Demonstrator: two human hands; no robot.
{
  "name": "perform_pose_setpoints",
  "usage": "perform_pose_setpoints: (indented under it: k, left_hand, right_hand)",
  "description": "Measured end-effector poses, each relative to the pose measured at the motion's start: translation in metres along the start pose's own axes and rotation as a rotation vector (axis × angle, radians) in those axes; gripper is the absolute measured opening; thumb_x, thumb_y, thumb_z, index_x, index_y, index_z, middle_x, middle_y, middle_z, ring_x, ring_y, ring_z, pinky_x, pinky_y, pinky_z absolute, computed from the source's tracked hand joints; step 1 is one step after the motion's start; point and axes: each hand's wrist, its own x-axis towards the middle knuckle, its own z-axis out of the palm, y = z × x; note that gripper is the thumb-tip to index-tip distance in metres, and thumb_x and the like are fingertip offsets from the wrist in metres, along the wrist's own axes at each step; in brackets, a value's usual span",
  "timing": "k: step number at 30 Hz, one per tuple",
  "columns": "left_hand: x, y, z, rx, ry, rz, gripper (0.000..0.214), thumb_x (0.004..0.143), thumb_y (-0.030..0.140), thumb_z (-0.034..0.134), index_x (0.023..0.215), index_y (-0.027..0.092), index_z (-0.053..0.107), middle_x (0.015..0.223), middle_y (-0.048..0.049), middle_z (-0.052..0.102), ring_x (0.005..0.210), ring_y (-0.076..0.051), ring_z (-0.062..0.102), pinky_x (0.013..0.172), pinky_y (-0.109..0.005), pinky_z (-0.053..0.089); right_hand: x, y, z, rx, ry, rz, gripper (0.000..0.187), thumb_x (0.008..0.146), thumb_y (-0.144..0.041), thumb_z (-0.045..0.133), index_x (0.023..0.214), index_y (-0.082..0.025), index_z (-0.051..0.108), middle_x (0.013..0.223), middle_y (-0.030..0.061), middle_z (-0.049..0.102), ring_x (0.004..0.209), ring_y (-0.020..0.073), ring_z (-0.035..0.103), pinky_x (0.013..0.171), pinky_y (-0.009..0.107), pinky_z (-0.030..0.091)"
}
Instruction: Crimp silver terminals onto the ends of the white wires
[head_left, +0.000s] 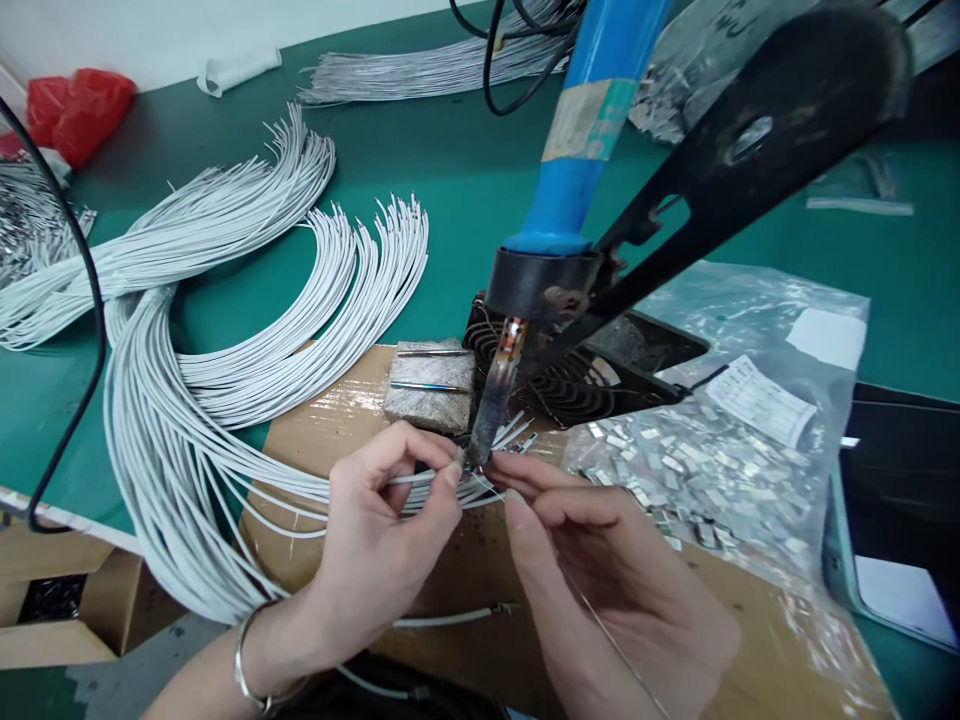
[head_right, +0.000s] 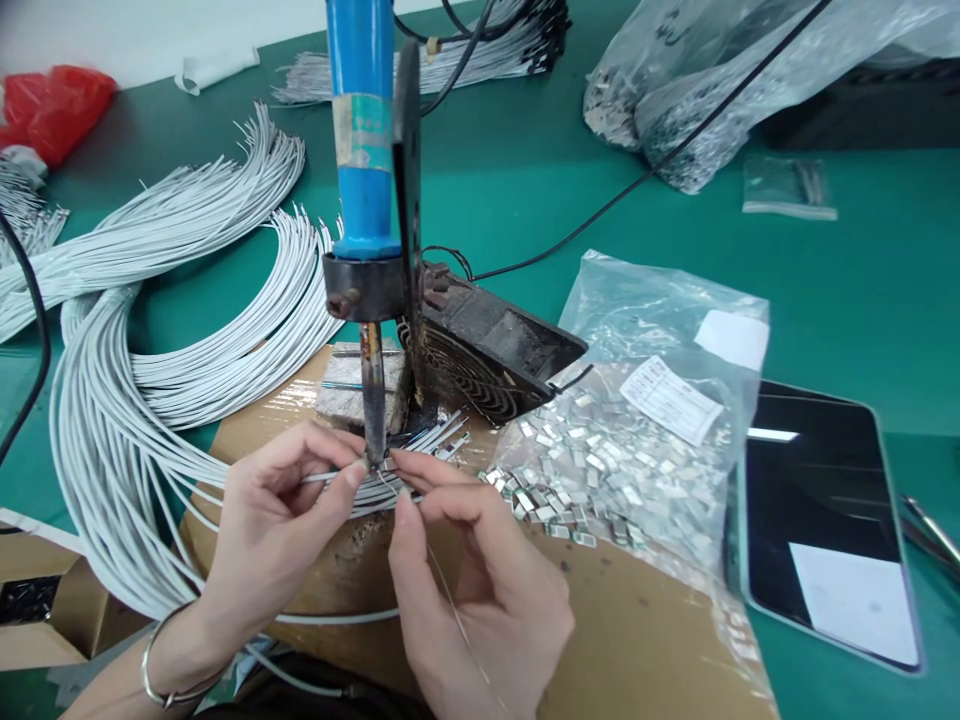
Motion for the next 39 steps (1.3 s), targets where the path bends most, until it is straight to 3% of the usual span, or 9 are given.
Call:
perform_pose_setpoints:
  k: [7,19,28,39]
  left_hand:
    - [-0.0001,-0.0008,-0.0003,0.017,0.010,-0.003,0.011,0.080,0.011,0.070,0.074,0.019,0.066,0.083,-0.0049,0.075,0.078,-0.018,0.069,0.058,-0.021,0.050]
    - [0.0008,-0.0007,-0.0003,0.011,-0.004,-0.002,0.010,0.080,0.011,0.069,0.074,0.019,0.066,0.081,-0.0035,0.074,0.072,-0.014,0.066,0.059,-0.020,0.049]
    - [-0.0037,-0.0032,-0.0031,0.027,-0.013,0.003,0.012,0.083,0.011,0.069,0.076,0.020,0.066,0.086,-0.0044,0.074,0.081,-0.017,0.069,0.064,-0.021,0.053]
    - [-0.0008,-0.0032,-0.0014,0.028,-0.016,0.021,0.011,0.082,0.011,0.069,0.075,0.019,0.066,0.083,-0.0042,0.075,0.075,-0.016,0.068,0.059,-0.020,0.051]
  right_hand:
    - [0.0004,0.0011,-0.0013,0.004,-0.007,-0.039,0.014,0.092,-0.016,0.075,0.081,-0.022,0.069,0.108,0.0064,0.083,0.093,0.0172,0.081,0.083,0.022,0.066]
    - [0.0005,0.0053,-0.0025,-0.051,-0.017,-0.075,0.014,0.091,-0.014,0.074,0.081,-0.022,0.068,0.106,0.0052,0.082,0.093,0.0166,0.080,0.083,0.023,0.064]
    - [0.0006,0.0056,-0.0002,-0.025,-0.012,-0.094,0.013,0.091,-0.013,0.076,0.083,-0.022,0.070,0.105,0.0050,0.082,0.091,0.0155,0.080,0.081,0.022,0.065]
    - [0.0011,0.0054,-0.0015,-0.035,-0.007,-0.094,0.015,0.092,-0.013,0.074,0.081,-0.022,0.068,0.103,0.0033,0.082,0.090,0.0127,0.079,0.082,0.018,0.062]
